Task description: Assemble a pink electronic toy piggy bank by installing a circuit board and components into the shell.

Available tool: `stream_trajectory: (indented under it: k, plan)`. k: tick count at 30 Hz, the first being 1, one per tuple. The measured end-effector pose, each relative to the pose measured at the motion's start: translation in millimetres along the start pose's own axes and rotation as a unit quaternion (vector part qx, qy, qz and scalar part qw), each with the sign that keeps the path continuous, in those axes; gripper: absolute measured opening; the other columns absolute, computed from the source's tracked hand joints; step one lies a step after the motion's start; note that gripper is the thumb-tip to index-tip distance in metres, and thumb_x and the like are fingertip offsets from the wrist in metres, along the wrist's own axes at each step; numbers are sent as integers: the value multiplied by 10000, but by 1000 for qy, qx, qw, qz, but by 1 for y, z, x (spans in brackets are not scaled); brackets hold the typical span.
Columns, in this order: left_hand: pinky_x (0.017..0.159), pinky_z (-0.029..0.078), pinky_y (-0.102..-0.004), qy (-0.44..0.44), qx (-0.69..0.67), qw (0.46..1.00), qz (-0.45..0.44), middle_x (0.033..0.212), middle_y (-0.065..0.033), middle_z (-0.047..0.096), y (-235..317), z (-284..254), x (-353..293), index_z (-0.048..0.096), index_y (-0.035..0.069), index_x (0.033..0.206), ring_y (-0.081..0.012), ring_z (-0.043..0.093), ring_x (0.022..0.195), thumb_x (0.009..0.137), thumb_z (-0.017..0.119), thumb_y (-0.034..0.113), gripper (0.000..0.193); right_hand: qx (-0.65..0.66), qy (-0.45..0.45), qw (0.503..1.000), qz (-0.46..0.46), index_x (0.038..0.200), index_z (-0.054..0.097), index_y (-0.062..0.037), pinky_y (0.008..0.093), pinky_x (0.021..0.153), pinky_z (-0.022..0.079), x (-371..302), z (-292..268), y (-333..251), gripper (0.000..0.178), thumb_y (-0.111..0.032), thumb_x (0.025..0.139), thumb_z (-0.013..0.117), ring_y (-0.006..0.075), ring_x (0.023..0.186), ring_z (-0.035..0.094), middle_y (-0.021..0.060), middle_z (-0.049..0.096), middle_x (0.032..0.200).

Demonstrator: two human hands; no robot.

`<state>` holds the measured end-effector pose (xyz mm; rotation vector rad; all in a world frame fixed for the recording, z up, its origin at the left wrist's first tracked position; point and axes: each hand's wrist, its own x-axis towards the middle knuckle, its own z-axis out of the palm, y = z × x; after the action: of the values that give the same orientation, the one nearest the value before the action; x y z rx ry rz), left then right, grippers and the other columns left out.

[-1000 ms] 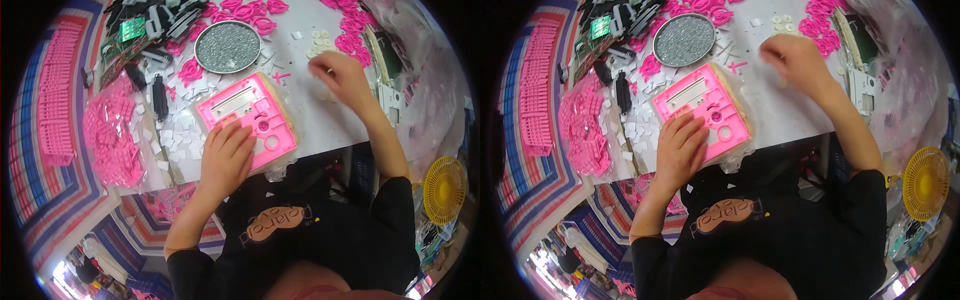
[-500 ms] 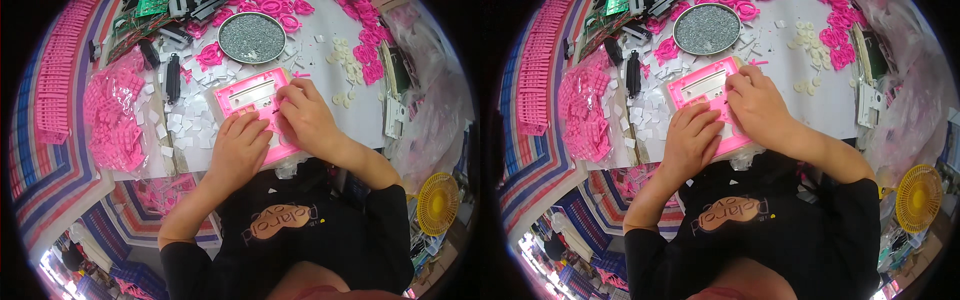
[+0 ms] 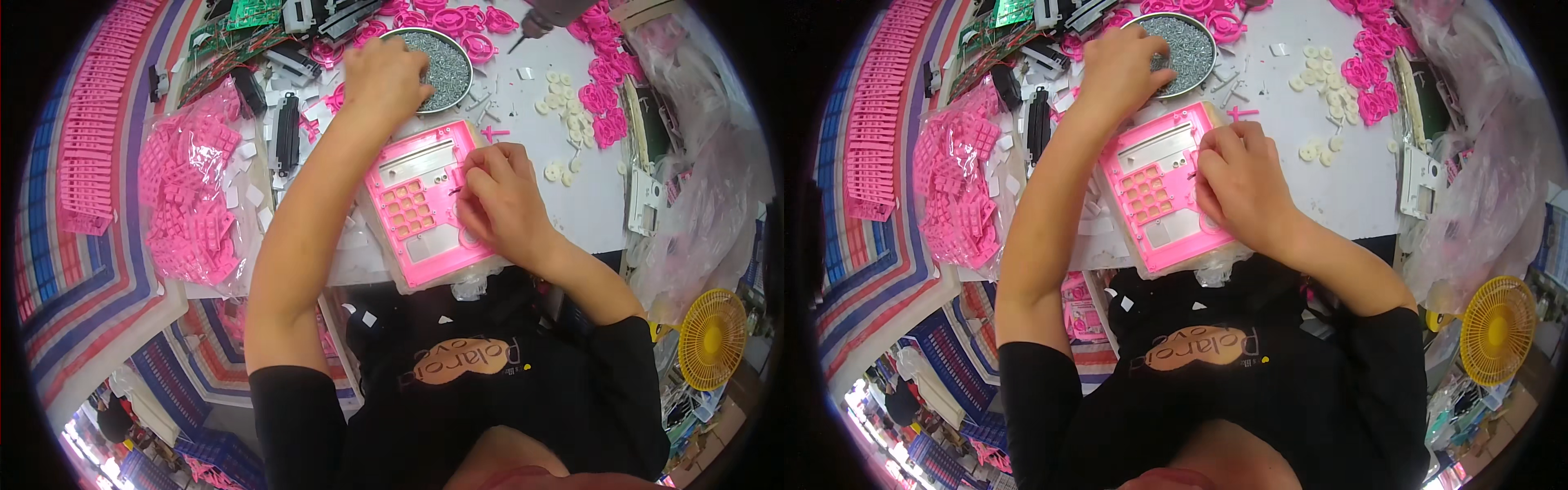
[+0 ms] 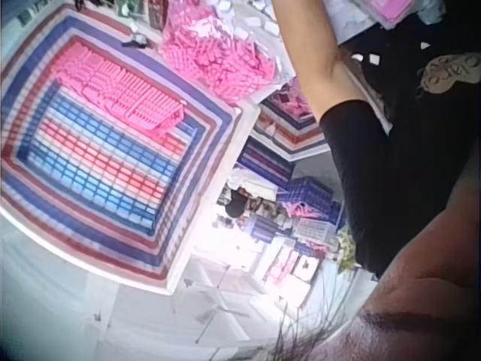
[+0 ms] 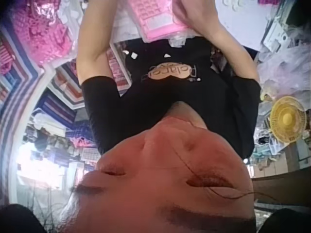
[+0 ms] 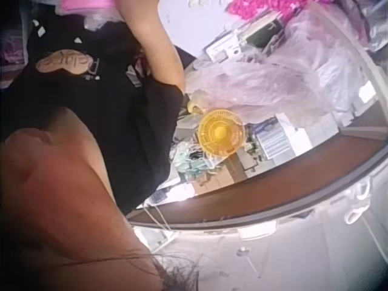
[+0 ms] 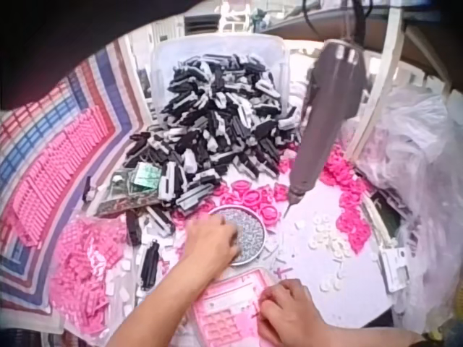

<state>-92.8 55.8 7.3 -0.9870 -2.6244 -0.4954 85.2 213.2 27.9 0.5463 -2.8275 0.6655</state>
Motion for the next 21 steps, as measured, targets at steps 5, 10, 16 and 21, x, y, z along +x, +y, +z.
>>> stream_trajectory:
  k: [5,10,16,21]
  plan:
    - [877,386,-480,-12,-22,999,45,882,-24,692,-4,12,11,753,134,865,-253,633,936,884,690,322,199,103,54,993,-21,973,627,-41,410,863,477,7,-24,32,284,-132,755,782,316,979,580,103,628,1046]
    - [808,391,-471,23,45,997,66,787,-40,684,-13,24,18,738,134,789,-262,646,827,914,652,348,263,261,349,900,-31,1193,603,1,312,827,502,102,-70,75,266,-112,953,625,206,1056,600,110,637,1106]
    - [792,384,-478,-3,50,997,63,759,-56,672,-15,11,15,677,107,712,-276,643,797,909,637,319,292,524,114,844,-28,1385,483,-31,266,706,513,192,-99,71,529,-141,919,706,167,853,676,89,693,1020]
    - [879,325,-443,16,-95,993,75,791,5,649,41,-47,-45,654,141,846,-229,610,859,849,699,178,58,524,-20,849,-65,1383,471,-26,314,735,522,125,-114,83,519,-193,934,671,221,887,651,105,658,973]
